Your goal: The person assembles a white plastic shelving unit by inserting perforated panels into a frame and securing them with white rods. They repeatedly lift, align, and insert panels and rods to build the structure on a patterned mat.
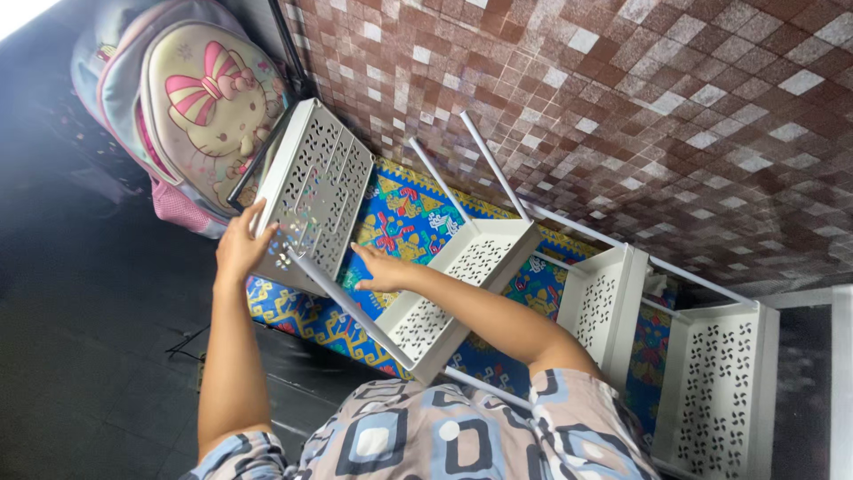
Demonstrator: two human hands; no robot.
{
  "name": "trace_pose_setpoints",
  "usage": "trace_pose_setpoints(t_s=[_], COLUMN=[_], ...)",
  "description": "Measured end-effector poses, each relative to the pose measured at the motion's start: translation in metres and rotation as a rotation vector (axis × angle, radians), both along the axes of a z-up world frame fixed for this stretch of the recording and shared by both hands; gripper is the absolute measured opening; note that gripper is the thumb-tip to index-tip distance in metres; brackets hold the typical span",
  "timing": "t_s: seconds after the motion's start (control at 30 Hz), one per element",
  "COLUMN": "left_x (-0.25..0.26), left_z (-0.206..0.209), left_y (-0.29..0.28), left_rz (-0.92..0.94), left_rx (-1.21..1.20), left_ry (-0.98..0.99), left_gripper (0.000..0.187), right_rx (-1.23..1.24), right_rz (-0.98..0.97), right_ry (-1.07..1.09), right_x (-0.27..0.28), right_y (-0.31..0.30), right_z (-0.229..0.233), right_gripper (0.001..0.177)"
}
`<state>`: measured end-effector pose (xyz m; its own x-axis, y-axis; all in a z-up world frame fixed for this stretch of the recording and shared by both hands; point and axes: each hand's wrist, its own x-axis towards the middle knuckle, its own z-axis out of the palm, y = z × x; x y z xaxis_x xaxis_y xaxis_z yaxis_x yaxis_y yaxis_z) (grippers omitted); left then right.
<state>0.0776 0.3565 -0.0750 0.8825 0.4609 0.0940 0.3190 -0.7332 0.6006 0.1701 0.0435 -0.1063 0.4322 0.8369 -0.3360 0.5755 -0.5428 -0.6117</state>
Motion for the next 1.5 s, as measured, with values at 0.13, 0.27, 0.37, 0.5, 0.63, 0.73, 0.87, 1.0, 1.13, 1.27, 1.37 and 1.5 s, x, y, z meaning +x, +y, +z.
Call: trace_pose_setpoints(t_s=[0.13, 0.27, 0.37, 0.5, 0.63, 0.73, 0.87, 1.0, 1.13, 1.27, 1.37, 1.5], left_x=[0.018, 0.032, 0.033, 0.024, 0.016, 0.001, -0.035, -0.071, -0.079, -0.067, -0.057, -0.043], left_z=[0.039, 0.046, 0.039, 0.030, 0.030, 0.031, 0.025, 0.012, 0.002, -0.002, -0.005, -0.020], left_y=[-0.014, -0.021, -0.007, 0.009, -0.003, -0.027, -0.071, -0.099, -0.098, -0.069, -0.048, -0.030], left_rz=[-0.043, -0.022, 0.005, 0.035, -0.010, -0.031, -0.044, -0.049, -0.025, 0.054, 0.095, 0.170], left_rx=[0.166, 0.264, 0.345, 0.429, 0.513, 0.527, 0.464, 0.419, 0.231, 0.307, 0.210, -0.081], left_ry=[-0.052, -0.067, -0.139, -0.182, -0.273, -0.289, -0.342, -0.378, -0.376, -0.367, -0.393, -0.366], left_gripper=[0.059, 0.060, 0.064, 0.075, 0.080, 0.083, 0.079, 0.061, 0.064, 0.068, 0.066, 0.062], right_rx=[0.109, 0.139, 0.060, 0.110, 0.250, 0.256, 0.170, 0.234, 0.283, 0.373, 0.416, 0.380], right_rz=[0.019, 0.084, 0.100, -0.013, -0.024, 0.020, -0.045, -0.065, -0.068, -0.116, -0.112, -0.084], right_ry=[0.124, 0.140, -0.178, -0.170, -0.183, -0.123, 0.114, 0.120, 0.134, 0.035, -0.056, -0.068], right_x=[-0.021, -0.070, -0.119, -0.174, -0.196, -0.195, -0.168, -0.150, -0.132, -0.123, -0.122, -0.122], right_y=[-0.056, -0.112, -0.146, -0.155, -0.135, -0.125, -0.113, -0.075, -0.038, -0.020, -0.029, -0.044], right_z=[0.077, 0.144, 0.164, 0.142, 0.097, 0.082, 0.095, 0.119, 0.138, 0.145, 0.147, 0.145], right_gripper=[0.084, 0.074, 0.075, 0.074, 0.052, 0.029, 0.030, 0.035, 0.034, 0.035, 0.038, 0.035])
